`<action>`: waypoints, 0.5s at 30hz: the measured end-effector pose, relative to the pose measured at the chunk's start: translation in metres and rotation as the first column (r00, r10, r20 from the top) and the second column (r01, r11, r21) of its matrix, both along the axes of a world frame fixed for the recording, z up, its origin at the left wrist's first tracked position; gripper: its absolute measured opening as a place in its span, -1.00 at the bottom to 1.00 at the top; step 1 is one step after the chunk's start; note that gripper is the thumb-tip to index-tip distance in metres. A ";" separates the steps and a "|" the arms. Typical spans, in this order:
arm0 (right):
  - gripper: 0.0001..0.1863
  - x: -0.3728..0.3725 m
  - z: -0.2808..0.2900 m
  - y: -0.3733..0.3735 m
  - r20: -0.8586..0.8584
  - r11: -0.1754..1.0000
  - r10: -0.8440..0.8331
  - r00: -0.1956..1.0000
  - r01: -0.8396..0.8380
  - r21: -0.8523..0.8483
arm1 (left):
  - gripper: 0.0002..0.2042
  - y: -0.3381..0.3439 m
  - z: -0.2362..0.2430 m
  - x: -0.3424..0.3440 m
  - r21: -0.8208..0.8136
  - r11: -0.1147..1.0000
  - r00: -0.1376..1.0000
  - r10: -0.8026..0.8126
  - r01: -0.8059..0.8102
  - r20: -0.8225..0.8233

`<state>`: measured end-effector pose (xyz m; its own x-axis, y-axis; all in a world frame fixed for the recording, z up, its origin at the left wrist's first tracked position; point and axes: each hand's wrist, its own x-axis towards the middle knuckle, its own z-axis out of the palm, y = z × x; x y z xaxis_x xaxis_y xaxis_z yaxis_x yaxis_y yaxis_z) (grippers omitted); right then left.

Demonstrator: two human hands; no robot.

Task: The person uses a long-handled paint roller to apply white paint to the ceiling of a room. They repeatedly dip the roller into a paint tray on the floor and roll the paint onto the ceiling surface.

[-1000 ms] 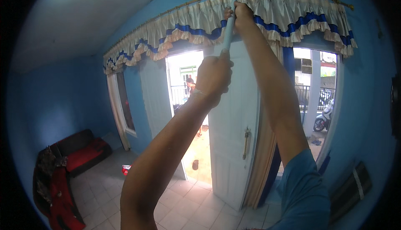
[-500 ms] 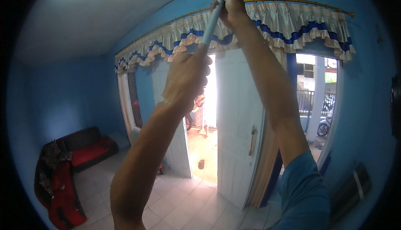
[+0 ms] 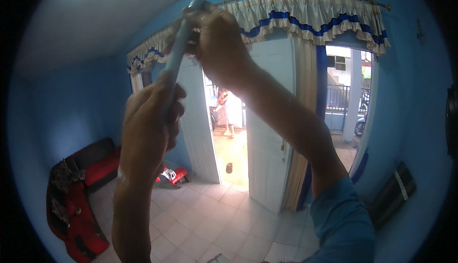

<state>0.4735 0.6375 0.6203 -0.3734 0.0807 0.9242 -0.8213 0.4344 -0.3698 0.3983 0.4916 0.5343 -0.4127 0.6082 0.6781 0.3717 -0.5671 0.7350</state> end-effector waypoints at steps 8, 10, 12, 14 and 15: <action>-0.80 0.033 0.062 0.135 -0.065 0.961 0.048 0.997 -0.064 -0.269 | -0.56 0.135 0.065 0.039 -0.052 0.999 0.997 0.010 -0.014 -0.080; -0.82 0.047 0.082 0.182 -0.056 0.955 0.111 0.992 -0.122 -0.272 | -0.48 0.177 0.088 0.054 -0.035 0.992 0.985 0.118 -0.123 -0.124; -0.82 0.064 0.102 0.220 -0.043 0.948 0.123 0.991 -0.131 -0.291 | -0.45 0.211 0.105 0.071 -0.011 0.995 0.986 0.096 -0.098 -0.135; -0.82 0.082 0.118 0.259 -0.025 0.958 0.103 0.994 -0.106 -0.266 | -0.50 0.247 0.125 0.088 -0.020 0.996 0.986 0.080 -0.083 -0.145; -0.82 0.088 0.126 0.272 -0.018 0.962 0.109 0.994 -0.110 -0.249 | -0.56 0.260 0.136 0.095 -0.035 0.995 0.984 0.091 -0.097 -0.151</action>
